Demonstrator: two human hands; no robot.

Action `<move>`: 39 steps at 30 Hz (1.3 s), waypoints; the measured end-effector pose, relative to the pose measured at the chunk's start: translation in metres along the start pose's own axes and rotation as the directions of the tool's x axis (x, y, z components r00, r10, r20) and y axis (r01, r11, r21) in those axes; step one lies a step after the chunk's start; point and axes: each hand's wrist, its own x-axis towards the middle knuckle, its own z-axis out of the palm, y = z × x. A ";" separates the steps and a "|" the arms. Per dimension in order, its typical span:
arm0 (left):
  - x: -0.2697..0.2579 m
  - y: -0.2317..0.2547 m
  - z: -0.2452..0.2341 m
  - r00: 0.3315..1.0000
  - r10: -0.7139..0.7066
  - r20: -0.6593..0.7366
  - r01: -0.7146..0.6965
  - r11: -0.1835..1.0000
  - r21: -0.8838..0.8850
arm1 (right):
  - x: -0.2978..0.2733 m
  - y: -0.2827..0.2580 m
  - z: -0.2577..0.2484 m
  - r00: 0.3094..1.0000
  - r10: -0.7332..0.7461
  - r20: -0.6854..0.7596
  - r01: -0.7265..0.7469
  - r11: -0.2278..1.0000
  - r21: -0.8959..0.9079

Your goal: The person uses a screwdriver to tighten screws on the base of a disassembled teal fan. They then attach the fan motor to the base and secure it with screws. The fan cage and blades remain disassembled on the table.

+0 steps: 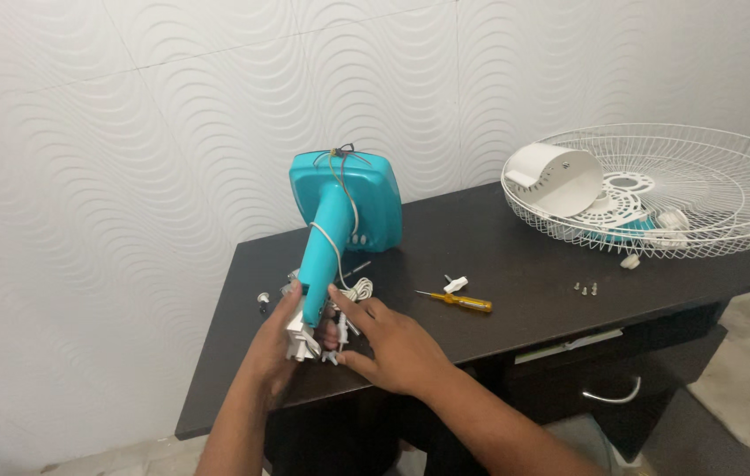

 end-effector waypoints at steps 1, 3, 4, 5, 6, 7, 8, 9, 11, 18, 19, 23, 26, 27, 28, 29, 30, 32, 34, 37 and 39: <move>0.003 -0.001 -0.001 1.000 0.002 0.001 -0.002 1.000 0.012 | 0.000 0.000 0.000 1.000 -0.015 -0.011 0.015 1.000 -0.006; 0.011 -0.002 -0.003 1.000 0.005 0.006 -0.005 0.999 0.036 | 0.002 0.001 0.000 0.999 -0.043 -0.033 0.042 0.999 -0.020; 0.015 -0.004 -0.004 0.999 0.043 0.025 -0.044 0.998 0.037 | 0.003 0.002 0.001 0.999 -0.015 -0.029 0.014 1.000 -0.013; 0.018 -0.006 -0.005 0.996 0.079 0.045 -0.080 0.996 0.034 | 0.004 0.003 0.001 1.000 0.015 -0.022 -0.016 1.000 -0.009; 0.022 -0.008 -0.005 0.991 0.115 0.065 -0.117 0.993 0.030 | 0.005 0.004 0.002 0.999 0.046 -0.016 -0.046 0.999 -0.004; 0.025 -0.010 -0.006 0.993 0.112 0.050 -0.113 0.993 0.031 | 0.006 0.004 0.003 0.997 0.075 0.001 -0.075 0.997 -0.014; 0.029 -0.011 -0.005 0.994 0.108 0.034 -0.109 0.994 0.032 | 0.006 0.004 0.003 0.994 0.105 0.018 -0.104 0.994 -0.025; 0.032 -0.012 -0.005 0.994 0.106 0.019 -0.107 0.994 0.035 | 0.007 0.003 0.003 0.991 0.133 0.033 -0.132 0.991 -0.034; 0.036 -0.017 -0.003 0.990 0.135 -0.046 -0.132 0.989 0.062 | 0.007 0.003 0.003 0.990 0.140 0.001 -0.140 0.990 -0.029; 0.034 -0.032 -0.003 0.950 0.274 -0.152 -0.248 0.954 0.171 | 0.001 0.007 0.007 0.968 0.191 -0.164 -0.180 0.980 0.080; 0.032 -0.033 -0.004 0.934 0.318 -0.163 -0.274 0.930 0.244 | -0.001 0.008 0.009 0.953 0.167 -0.252 -0.144 0.984 0.107; 0.029 -0.036 -0.007 0.896 0.400 -0.193 -0.287 0.853 0.435 | -0.001 0.032 0.002 0.777 -0.076 -0.625 0.024 0.996 -0.092; 0.032 -0.039 -0.007 0.902 0.369 -0.226 -0.321 0.921 0.221 | -0.001 0.073 -0.025 0.782 0.057 -0.620 -0.232 0.951 -0.204; 0.034 -0.038 -0.008 0.902 0.360 -0.236 -0.347 0.933 0.097 | 0.000 0.087 -0.035 0.793 0.127 -0.596 -0.312 0.925 -0.217; 0.033 -0.038 -0.010 0.911 0.332 -0.243 -0.326 0.943 0.069 | 0.000 0.100 -0.043 0.832 0.236 -0.501 -0.383 0.899 -0.211; 0.034 -0.036 -0.012 0.918 0.310 -0.247 -0.309 0.950 0.042 | 0.002 0.109 -0.050 0.849 0.341 -0.403 -0.450 0.867 -0.216; 0.033 -0.034 -0.013 0.925 0.287 -0.251 -0.292 0.956 0.015 | 0.003 0.115 -0.055 0.860 0.374 -0.348 -0.464 0.857 -0.225; 0.032 -0.033 -0.016 0.930 0.295 -0.220 -0.309 0.950 -0.034 | 0.005 0.124 -0.062 0.864 0.442 -0.240 -0.495 0.832 -0.249; 0.032 -0.032 -0.016 0.930 0.302 -0.212 -0.320 0.946 -0.058 | 0.007 0.128 -0.068 0.848 0.490 -0.202 -0.525 0.829 -0.191; 0.031 -0.033 -0.019 0.926 0.310 -0.215 -0.331 0.941 -0.073 | 0.010 0.128 -0.071 0.846 0.503 -0.176 -0.529 0.833 -0.161; 0.031 -0.031 -0.021 0.923 0.331 -0.195 -0.356 0.928 -0.111 | 0.013 0.125 -0.072 0.843 0.505 -0.187 -0.532 0.833 -0.151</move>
